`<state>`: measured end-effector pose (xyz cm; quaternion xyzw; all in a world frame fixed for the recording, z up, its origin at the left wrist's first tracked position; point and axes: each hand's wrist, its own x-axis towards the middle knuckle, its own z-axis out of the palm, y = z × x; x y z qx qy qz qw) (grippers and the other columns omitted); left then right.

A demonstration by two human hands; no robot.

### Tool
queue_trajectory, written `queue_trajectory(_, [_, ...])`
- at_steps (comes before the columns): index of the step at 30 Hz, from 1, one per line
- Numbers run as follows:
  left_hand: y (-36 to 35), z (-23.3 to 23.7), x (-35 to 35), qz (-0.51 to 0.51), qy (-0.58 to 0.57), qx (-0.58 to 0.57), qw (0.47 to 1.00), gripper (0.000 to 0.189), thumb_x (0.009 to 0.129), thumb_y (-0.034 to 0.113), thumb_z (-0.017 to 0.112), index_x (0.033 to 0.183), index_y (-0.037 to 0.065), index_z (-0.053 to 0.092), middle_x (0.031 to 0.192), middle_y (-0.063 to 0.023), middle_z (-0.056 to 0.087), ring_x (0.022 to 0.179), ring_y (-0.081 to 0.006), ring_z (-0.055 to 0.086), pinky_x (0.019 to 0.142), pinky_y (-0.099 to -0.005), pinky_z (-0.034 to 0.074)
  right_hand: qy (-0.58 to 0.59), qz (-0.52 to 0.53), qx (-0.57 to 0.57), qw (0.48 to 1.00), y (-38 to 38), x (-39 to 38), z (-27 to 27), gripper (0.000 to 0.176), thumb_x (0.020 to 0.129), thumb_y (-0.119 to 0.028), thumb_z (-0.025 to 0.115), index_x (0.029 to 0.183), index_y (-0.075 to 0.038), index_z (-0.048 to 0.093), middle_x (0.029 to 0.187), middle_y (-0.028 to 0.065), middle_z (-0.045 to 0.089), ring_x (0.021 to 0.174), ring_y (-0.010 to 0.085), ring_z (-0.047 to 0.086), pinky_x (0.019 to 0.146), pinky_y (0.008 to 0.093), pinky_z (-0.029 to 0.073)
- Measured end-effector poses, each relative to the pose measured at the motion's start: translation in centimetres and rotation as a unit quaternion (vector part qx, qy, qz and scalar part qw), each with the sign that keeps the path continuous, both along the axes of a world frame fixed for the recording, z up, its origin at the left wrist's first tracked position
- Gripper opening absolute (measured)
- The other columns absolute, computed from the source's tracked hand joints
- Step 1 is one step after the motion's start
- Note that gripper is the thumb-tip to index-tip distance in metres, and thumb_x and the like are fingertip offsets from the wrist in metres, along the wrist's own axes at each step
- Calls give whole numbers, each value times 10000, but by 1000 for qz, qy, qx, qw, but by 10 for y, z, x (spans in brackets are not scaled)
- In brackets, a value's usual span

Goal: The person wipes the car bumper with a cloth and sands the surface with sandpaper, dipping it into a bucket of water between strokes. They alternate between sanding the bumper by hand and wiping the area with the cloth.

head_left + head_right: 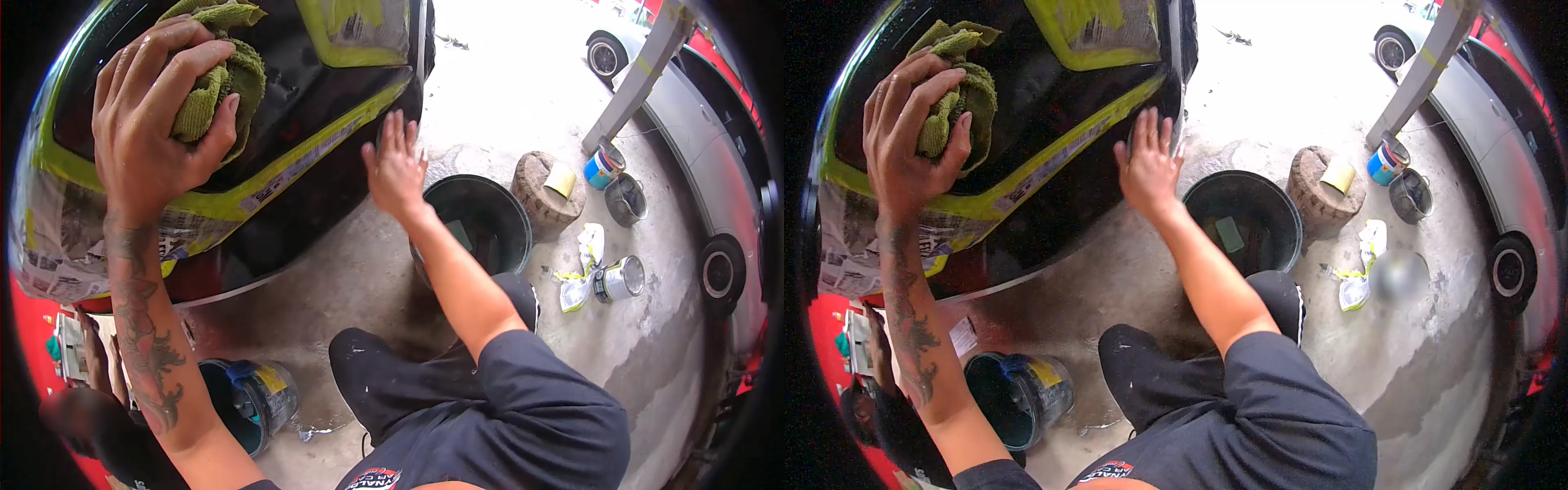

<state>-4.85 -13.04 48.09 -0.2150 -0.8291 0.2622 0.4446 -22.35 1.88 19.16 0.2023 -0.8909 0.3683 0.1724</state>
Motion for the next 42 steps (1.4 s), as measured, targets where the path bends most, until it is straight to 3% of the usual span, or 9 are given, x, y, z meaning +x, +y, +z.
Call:
queue_trajectory(5, [0,0,0,0,1,-1,1000,379,761,156,722,1136,121,691,1185,-80,666,1167,-300,621,1007,-428,445,-38,2,-30,999,-6,-3,12,696,1053,-454,378,1592,-48,207,1677,134,167,1537,385,156,1171,664,164])
queue_trajectory(9, [-2,-1,-1,-4,-1,-3,1000,376,763,154,721,1137,123,691,1189,-78,666,1169,-301,621,1012,-433,443,17,21,29,999,5,4,6,713,1039,-456,415,1591,-55,211,1678,122,170,1541,371,151,1182,644,159])
queue_trajectory(10, [-1,-1,-1,-4,-4,-1,1000,375,766,154,720,1139,124,691,1191,-78,666,1170,-301,621,1013,-434,443,14,12,-6,1000,6,-11,8,674,1047,-420,426,1583,-59,235,1660,123,232,1537,380,163,1158,663,192])
queue_trajectory(16, [-2,2,1,1,-3,-13,1000,368,787,153,714,1153,129,695,1202,-79,666,1177,-298,620,1015,-432,450,55,81,-27,995,34,-11,-41,653,1043,-337,459,1602,-104,214,1669,101,218,1553,345,114,1193,598,121])
queue_trajectory(24, [-3,3,1,8,-5,-26,1000,374,791,133,713,1165,119,695,1204,-88,667,1173,-301,620,1009,-423,453,82,114,-69,988,41,-40,-32,649,1019,-281,495,1604,-160,241,1664,77,246,1553,323,135,1206,555,92])
queue_trajectory(27, [-1,3,2,7,-6,-19,1000,375,789,133,713,1164,114,697,1201,-90,667,1168,-301,622,1007,-422,453,83,123,-7,989,52,-29,-43,662,1024,-301,469,1603,-116,206,1670,98,217,1554,339,110,1205,582,96])
queue_trajectory(33, [5,1,-2,-15,17,-17,1000,328,733,159,738,1059,131,704,1101,-45,671,1081,-272,646,956,-384,466,85,108,-32,990,39,-47,-20,681,1013,-292,489,1603,-112,201,1674,95,204,1550,347,124,1199,590,108])
queue_trajectory(37, [5,2,-2,-19,21,-17,999,336,730,157,737,1063,127,702,1101,-51,671,1077,-278,646,955,-387,467,66,121,-11,990,49,-13,-54,685,1003,-252,517,1604,-119,217,1673,96,215,1553,340,128,1190,582,116])
queue_trajectory(42, [4,2,-3,-21,16,-27,999,344,730,148,733,1072,123,697,1099,-57,672,1071,-283,649,947,-388,471,87,64,-7,994,30,-42,-9,670,1019,-296,500,1596,-92,229,1673,102,209,1550,348,131,1189,602,121])
